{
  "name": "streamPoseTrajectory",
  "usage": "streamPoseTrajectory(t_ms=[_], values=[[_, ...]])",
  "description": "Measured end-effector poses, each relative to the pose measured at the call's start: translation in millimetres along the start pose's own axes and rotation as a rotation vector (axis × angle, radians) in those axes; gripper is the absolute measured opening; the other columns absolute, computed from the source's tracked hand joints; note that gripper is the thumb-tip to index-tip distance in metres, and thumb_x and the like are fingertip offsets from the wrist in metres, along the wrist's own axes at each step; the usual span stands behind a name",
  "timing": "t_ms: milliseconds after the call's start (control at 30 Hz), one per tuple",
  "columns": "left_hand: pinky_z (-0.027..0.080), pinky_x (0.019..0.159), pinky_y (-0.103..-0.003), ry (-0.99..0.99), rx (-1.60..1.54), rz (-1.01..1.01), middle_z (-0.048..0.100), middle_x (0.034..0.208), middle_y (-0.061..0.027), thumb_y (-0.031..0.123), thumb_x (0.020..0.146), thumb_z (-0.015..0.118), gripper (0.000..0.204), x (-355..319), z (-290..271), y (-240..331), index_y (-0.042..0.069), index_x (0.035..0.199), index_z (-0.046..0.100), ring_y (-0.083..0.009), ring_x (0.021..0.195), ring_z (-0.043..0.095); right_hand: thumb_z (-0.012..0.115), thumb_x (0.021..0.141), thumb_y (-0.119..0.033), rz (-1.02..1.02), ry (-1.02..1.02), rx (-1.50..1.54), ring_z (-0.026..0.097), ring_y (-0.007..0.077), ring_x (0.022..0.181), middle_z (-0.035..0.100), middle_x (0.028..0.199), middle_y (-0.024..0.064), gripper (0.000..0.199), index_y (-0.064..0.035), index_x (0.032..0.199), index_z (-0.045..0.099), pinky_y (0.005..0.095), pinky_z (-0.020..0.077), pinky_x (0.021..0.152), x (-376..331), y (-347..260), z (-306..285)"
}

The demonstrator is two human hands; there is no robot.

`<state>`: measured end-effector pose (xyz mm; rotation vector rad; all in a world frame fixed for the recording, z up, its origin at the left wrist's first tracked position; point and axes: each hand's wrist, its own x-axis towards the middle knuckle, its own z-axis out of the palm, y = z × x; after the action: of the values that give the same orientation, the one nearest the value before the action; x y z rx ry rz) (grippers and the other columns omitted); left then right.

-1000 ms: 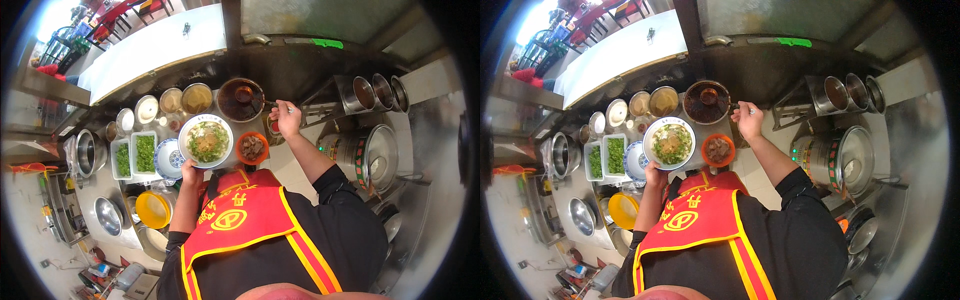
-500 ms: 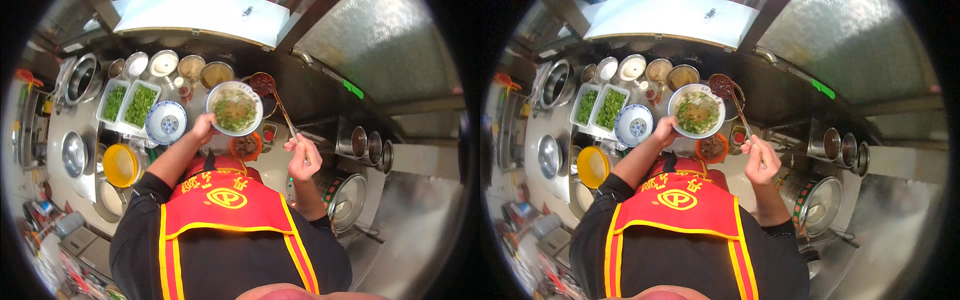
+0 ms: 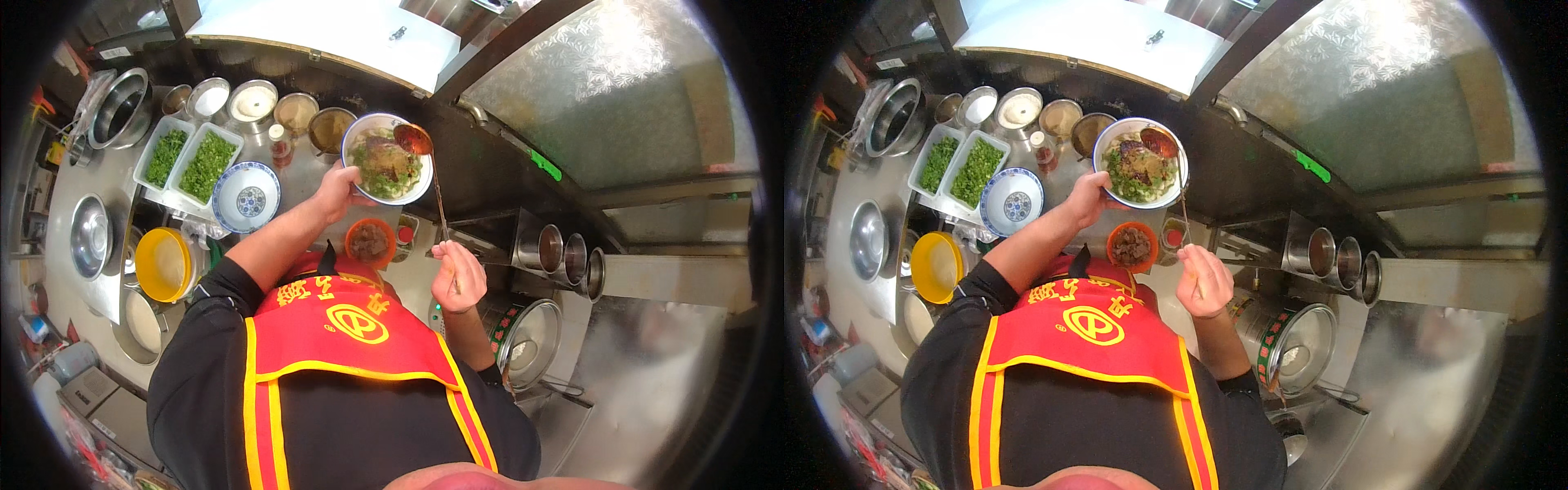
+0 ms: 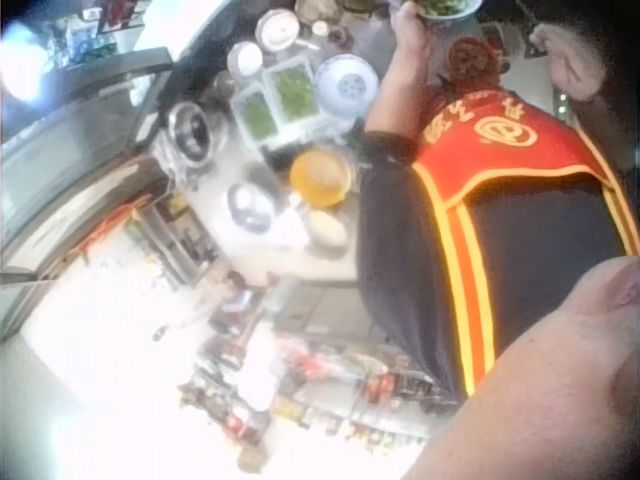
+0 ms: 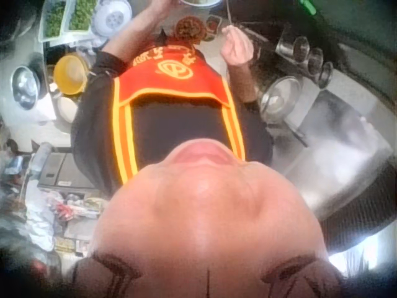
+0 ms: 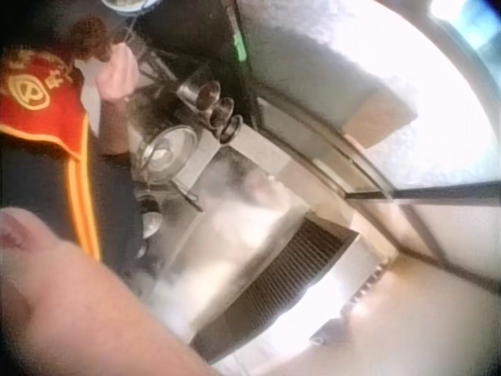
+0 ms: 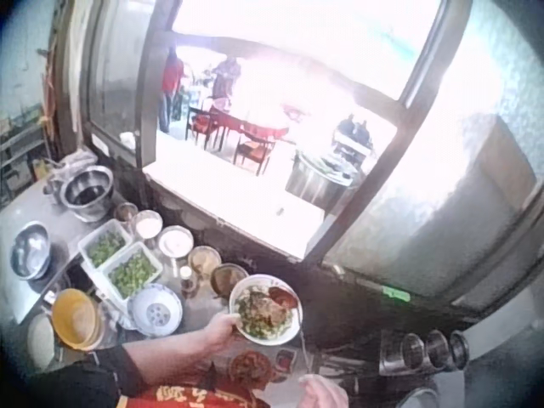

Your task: The person scoops cooked noodles from a large pot into a bowl, adds broth, then sprinkles chopped green onions and other seasonings. They add cooked meat pieces and more broth, then place the finished bowl on the counter. The process is repeated for a second bowl.

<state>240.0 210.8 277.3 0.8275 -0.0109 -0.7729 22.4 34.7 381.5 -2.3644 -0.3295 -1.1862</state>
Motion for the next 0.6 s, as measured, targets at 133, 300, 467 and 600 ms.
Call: streamPoseTrajectory(t_ms=[133,300,467,600], values=[[0.066,0.073,-0.047,-0.013,-0.011,-0.010,0.064,0.127,-0.0198,0.010,0.078,0.049,0.069,7.8,3.1,-6.4,0.003,0.146,0.040,-0.0333,0.100,0.073,0.056,0.104,-0.006,0.644,0.283,0.546,0.073,0.0234,0.069,0.074,0.089,0.0198,0.025,0.0127,0.120,0.064,0.0350,0.0622,0.065,-2.0,5.6,16.2],[0.061,0.086,-0.056,0.074,-0.082,-0.088,0.065,0.128,-0.0211,0.013,0.078,0.050,0.061,8.9,-19.2,-29.5,-0.004,0.136,0.050,-0.0372,0.107,0.070,0.055,0.107,-0.014,1.086,0.680,0.730,0.069,0.0201,0.063,0.071,0.082,0.0148,0.027,0.0086,0.117,0.066,0.0319,0.0583,0.058,-10.4,56.7,19.0],[0.056,0.097,-0.056,0.244,-0.017,-0.116,0.067,0.129,-0.0194,0.020,0.077,0.052,0.063,-44.6,-91.7,-32.5,-0.004,0.134,0.058,-0.0363,0.114,0.067,0.063,0.106,-0.023,1.179,0.441,0.592,0.069,0.0169,0.069,0.072,0.086,0.0112,0.029,0.0015,0.120,0.071,0.0290,0.0572,0.065,-45.8,104.3,49.0],[0.042,0.116,-0.051,0.416,-0.076,-0.068,0.063,0.136,-0.0172,0.010,0.069,0.052,0.074,-112.4,-136.7,-9.6,-0.003,0.142,0.051,-0.0355,0.129,0.057,0.060,0.108,-0.024,1.358,0.414,0.781,0.069,0.0159,0.076,0.072,0.095,0.0107,0.034,0.0032,0.127,0.067,0.0295,0.0572,0.066,-67.0,128.4,103.2]])
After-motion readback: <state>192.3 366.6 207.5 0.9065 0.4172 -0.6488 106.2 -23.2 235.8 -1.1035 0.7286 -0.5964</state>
